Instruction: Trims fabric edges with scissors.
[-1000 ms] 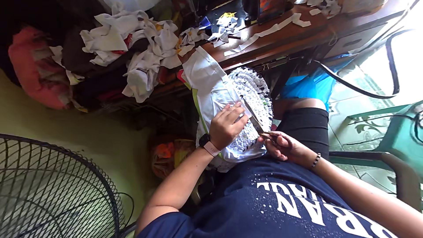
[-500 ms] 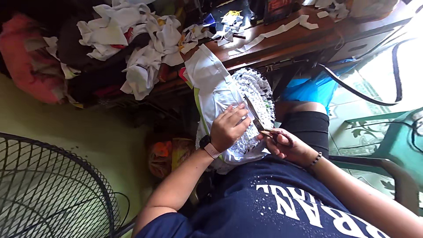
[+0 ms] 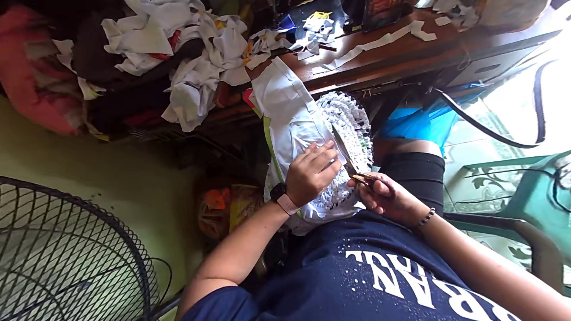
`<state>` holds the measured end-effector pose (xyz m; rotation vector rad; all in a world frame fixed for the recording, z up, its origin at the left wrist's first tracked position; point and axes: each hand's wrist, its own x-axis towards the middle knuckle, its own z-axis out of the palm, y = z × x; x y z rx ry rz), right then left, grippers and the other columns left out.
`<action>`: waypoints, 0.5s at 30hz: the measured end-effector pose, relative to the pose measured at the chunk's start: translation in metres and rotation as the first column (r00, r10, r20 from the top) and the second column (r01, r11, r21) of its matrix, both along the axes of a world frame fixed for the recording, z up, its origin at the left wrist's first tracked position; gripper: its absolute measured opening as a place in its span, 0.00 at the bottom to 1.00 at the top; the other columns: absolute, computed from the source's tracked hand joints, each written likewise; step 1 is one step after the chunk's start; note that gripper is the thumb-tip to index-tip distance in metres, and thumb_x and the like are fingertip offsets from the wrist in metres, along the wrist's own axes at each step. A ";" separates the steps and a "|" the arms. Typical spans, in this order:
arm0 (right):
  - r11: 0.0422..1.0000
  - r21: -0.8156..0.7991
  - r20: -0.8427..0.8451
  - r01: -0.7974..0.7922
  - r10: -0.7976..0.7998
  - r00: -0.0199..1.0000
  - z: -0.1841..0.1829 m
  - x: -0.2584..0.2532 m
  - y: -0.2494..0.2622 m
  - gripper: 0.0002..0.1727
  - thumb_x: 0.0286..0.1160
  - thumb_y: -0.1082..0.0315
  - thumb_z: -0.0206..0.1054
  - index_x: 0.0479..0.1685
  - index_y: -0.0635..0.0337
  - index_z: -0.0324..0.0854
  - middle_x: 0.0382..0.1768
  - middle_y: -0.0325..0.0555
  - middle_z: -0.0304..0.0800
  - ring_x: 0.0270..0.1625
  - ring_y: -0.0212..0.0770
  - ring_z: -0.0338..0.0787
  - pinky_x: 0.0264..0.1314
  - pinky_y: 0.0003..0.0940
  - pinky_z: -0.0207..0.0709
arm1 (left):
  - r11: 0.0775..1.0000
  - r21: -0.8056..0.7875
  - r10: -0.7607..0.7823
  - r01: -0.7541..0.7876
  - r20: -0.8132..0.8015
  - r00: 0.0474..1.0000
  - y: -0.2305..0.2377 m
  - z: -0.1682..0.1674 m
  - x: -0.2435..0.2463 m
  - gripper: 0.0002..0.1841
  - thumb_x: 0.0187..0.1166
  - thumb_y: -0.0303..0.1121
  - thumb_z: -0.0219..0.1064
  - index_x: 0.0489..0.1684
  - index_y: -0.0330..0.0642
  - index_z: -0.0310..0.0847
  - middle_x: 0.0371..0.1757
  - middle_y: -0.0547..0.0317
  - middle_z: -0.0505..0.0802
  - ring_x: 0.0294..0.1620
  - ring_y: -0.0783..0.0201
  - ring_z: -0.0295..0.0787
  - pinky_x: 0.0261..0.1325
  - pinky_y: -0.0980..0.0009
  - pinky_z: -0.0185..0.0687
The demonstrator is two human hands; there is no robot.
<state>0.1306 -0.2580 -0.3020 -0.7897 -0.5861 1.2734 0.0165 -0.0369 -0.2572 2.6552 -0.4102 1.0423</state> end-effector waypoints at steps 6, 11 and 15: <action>0.998 -0.059 0.049 0.027 -0.024 0.999 0.011 0.005 0.008 0.34 0.62 0.33 0.76 0.55 0.52 0.88 0.21 0.29 0.85 0.17 0.22 0.81 0.19 0.16 0.76 | 1.000 -0.007 -0.012 0.012 -0.010 1.000 0.000 0.001 -0.001 0.07 0.77 0.27 0.69 0.44 0.41 0.95 0.57 0.46 0.96 0.71 0.47 0.88 0.77 0.46 0.80; 0.998 -0.061 0.043 0.032 -0.030 0.999 0.013 0.007 0.011 0.34 0.63 0.33 0.75 0.55 0.52 0.88 0.21 0.29 0.85 0.18 0.22 0.81 0.20 0.15 0.76 | 1.000 -0.013 -0.012 0.012 -0.009 1.000 0.000 0.000 -0.001 0.07 0.77 0.26 0.69 0.44 0.41 0.95 0.57 0.46 0.96 0.71 0.46 0.89 0.77 0.46 0.80; 1.000 -0.021 0.002 0.019 -0.019 1.000 0.011 0.007 0.012 0.33 0.66 0.35 0.74 0.56 0.54 0.88 0.21 0.30 0.86 0.18 0.21 0.81 0.20 0.14 0.75 | 1.000 -0.012 -0.008 0.007 -0.017 1.000 0.000 0.001 -0.001 0.08 0.76 0.26 0.70 0.44 0.41 0.95 0.57 0.46 0.96 0.71 0.46 0.88 0.77 0.46 0.80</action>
